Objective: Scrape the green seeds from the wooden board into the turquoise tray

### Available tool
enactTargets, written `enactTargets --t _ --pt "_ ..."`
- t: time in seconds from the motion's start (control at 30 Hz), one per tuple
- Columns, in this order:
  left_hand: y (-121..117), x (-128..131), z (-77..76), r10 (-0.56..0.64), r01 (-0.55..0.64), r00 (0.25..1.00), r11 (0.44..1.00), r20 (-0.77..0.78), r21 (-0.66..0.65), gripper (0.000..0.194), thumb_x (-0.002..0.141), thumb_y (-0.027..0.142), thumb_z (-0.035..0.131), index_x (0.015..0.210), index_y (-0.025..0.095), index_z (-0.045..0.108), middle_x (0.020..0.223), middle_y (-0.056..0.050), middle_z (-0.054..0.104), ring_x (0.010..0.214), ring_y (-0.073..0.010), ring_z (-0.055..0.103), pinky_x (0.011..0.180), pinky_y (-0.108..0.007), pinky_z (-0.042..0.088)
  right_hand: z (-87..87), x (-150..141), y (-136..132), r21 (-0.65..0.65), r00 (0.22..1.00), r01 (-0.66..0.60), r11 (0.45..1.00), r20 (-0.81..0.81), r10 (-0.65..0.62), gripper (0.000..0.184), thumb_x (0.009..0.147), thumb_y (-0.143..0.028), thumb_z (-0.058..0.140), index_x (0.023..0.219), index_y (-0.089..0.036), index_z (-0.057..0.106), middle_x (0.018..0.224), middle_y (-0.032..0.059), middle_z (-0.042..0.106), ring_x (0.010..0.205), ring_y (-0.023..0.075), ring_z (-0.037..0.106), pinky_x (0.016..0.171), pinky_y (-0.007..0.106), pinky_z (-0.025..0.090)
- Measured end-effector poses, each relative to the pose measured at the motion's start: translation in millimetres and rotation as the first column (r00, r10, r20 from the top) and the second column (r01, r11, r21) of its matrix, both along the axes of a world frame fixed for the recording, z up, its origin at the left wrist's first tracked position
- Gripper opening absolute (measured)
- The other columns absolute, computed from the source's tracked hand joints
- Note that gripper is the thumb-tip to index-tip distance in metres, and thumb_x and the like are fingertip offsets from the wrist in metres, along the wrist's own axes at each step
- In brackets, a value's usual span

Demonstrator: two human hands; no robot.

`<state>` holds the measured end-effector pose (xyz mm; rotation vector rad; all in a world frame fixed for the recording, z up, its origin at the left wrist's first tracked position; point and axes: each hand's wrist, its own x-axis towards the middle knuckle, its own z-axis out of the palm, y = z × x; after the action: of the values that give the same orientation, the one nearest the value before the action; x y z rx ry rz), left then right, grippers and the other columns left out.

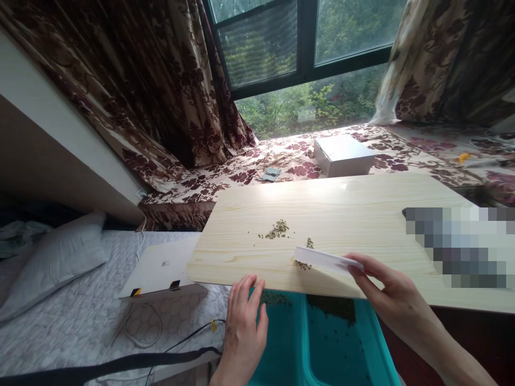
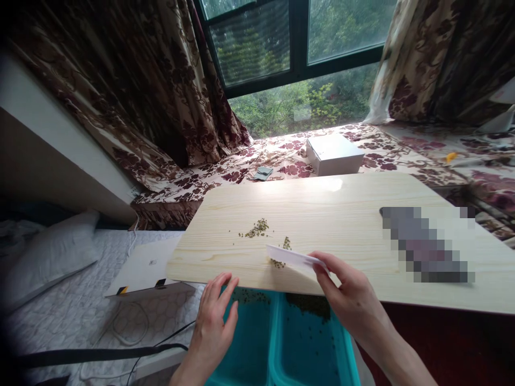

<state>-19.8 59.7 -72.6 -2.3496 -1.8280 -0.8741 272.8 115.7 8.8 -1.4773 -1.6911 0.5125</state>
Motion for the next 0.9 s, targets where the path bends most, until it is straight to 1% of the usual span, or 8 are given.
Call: enactTargets --t 0.2,0.27,0.33,0.43,0.57,0.7,0.77,0.9 --pt "3 -9 -17.4 -0.006 0.011 0.998 0.997 -0.064 0.079 0.055 0.093 0.008 0.045 0.146 0.024 0.050 0.142 -0.011 0.057 0.134 -0.0292 0.052 0.110 -0.054 0.046 -10.1 8 -13 -0.008 0.998 0.039 0.999 -0.054 -0.039 0.032 0.090 -0.050 0.061 0.101 -0.027 0.080 0.098 0.0049 0.082 0.083 0.0249 0.078 0.066 0.026 0.063" --pt "4 -11 -23.4 -0.031 0.040 0.995 0.994 -0.094 0.104 0.058 0.092 0.009 0.047 0.147 0.025 0.049 0.143 -0.011 0.057 0.134 -0.0291 0.053 0.109 -0.052 0.047 -11.9 11 -19 -0.013 0.995 0.056 0.998 -0.080 -0.057 0.032 0.089 -0.052 0.063 0.100 -0.028 0.081 0.095 0.0038 0.082 0.079 0.0241 0.078 0.062 0.024 0.062" --pt "4 -10 -26.8 -0.005 0.013 0.997 0.993 -0.071 0.116 0.058 0.093 0.008 0.046 0.148 0.026 0.049 0.144 -0.011 0.057 0.135 -0.0290 0.052 0.111 -0.053 0.045 -13.9 13 -25 -0.032 0.991 0.056 0.998 -0.118 -0.059 0.032 0.088 -0.053 0.064 0.100 -0.028 0.081 0.093 0.0034 0.083 0.075 0.0235 0.078 0.061 0.023 0.062" --pt "3 -4 -27.0 0.036 -0.035 0.999 0.993 -0.008 0.113 0.055 0.094 0.007 0.043 0.145 0.025 0.051 0.143 -0.011 0.057 0.136 -0.0287 0.051 0.114 -0.055 0.041 -17.1 14 -32 -0.047 0.986 0.041 0.998 -0.158 -0.048 0.032 0.088 -0.052 0.065 0.101 -0.027 0.081 0.095 0.0042 0.082 0.074 0.0228 0.077 0.061 0.023 0.062" --pt "3 0 -24.4 0.030 -0.032 0.999 0.994 0.021 0.107 0.053 0.094 0.006 0.042 0.142 0.023 0.053 0.142 -0.012 0.057 0.136 -0.0290 0.051 0.114 -0.056 0.040 -18.9 8 -33 -0.002 0.989 0.061 0.998 -0.131 -0.061 0.032 0.088 -0.053 0.065 0.098 -0.027 0.080 0.092 0.0051 0.082 0.076 0.0229 0.077 0.069 0.024 0.063" --pt "4 -3 -23.5 0.012 -0.015 1.000 0.995 0.025 0.100 0.052 0.092 0.006 0.043 0.141 0.023 0.055 0.141 -0.012 0.058 0.134 -0.0297 0.053 0.113 -0.056 0.041 -17.0 5 -31 0.049 0.988 0.123 0.991 -0.098 -0.118 0.034 0.089 -0.054 0.062 0.097 -0.026 0.080 0.093 0.0055 0.082 0.081 0.0245 0.077 0.079 0.028 0.063" --pt "5 -4 -23.6 0.010 -0.013 1.000 0.995 0.025 0.101 0.052 0.092 0.007 0.044 0.140 0.023 0.056 0.141 -0.012 0.059 0.133 -0.0298 0.053 0.113 -0.056 0.042 -15.8 8 -31 0.061 0.989 0.130 0.990 -0.081 -0.125 0.033 0.089 -0.053 0.062 0.098 -0.026 0.080 0.093 0.0054 0.082 0.082 0.0246 0.078 0.078 0.028 0.063" --pt "5 -3 -25.0 0.014 -0.017 0.999 0.994 0.030 0.110 0.052 0.093 0.008 0.044 0.141 0.023 0.056 0.139 -0.012 0.060 0.133 -0.0297 0.054 0.114 -0.056 0.042 -14.1 14 -33 0.032 0.993 0.104 0.994 -0.064 -0.102 0.032 0.089 -0.051 0.062 0.099 -0.026 0.080 0.089 0.0047 0.082 0.075 0.0232 0.077 0.068 0.025 0.063"
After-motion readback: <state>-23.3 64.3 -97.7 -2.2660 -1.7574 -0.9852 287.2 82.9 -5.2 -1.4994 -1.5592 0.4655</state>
